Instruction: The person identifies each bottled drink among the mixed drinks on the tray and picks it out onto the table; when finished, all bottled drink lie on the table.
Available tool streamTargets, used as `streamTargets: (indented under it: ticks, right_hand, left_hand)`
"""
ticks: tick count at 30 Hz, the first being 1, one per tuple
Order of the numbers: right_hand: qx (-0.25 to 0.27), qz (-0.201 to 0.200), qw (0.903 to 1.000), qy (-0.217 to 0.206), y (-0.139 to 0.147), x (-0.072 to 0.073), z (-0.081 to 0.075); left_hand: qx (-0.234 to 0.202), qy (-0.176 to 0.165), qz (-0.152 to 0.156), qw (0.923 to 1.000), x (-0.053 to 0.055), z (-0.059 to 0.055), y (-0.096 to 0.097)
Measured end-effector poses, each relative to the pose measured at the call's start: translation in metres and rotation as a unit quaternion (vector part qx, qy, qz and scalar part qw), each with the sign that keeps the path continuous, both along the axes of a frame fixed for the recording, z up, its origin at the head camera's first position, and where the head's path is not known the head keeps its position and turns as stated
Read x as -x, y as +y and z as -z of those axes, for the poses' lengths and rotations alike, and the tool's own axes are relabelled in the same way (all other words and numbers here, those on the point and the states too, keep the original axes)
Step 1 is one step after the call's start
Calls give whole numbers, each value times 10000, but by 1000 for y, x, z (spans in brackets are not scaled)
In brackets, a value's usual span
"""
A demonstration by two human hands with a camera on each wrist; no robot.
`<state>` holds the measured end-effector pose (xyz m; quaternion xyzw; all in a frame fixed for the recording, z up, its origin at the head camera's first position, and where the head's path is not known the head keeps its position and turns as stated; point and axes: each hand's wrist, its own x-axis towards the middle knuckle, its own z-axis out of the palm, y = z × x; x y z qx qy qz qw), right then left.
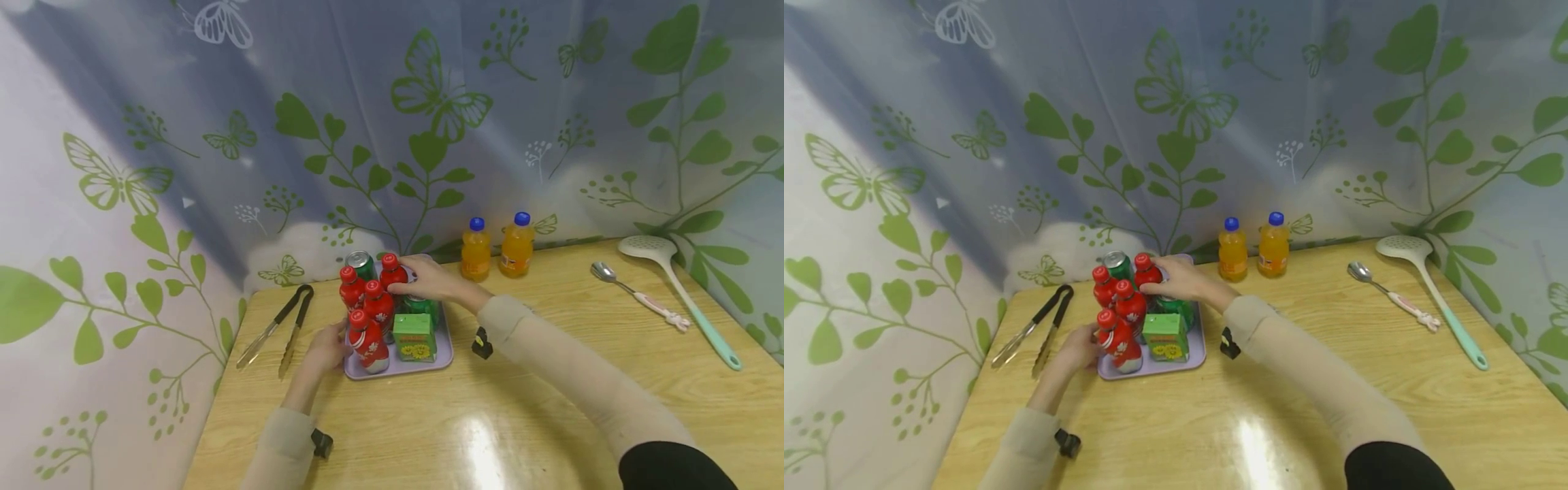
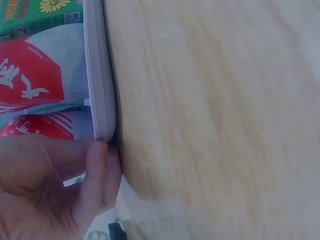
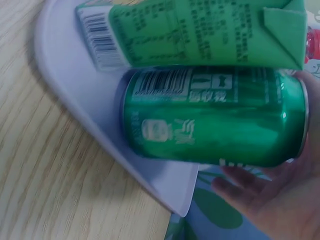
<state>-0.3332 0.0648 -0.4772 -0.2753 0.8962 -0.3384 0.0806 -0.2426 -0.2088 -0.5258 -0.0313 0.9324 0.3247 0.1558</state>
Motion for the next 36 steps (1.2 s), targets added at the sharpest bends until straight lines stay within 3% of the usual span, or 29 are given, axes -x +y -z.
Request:
streamTargets:
  ticks: [5, 15, 27, 36]
  right_hand:
    - [-1, 6, 9998, -174, -6, -1, -3]
    - [-369, 529, 9976, -236, -19, -7, -19]
    - [-649, 1104, 9918, -12, -18, -7, -19]
    - [-268, 1336, 9904, 216, -16, -7, -25]
  left_hand:
    - [-68, -26, -22, 10000, -1, 1, 0]
    - [-97, -11, -15, 10000, -2, 0, -1]
    - [-147, -117, -91, 9998, -2, -1, 0]
    - [-235, -32, -45, 9997, -3, -1, -1]
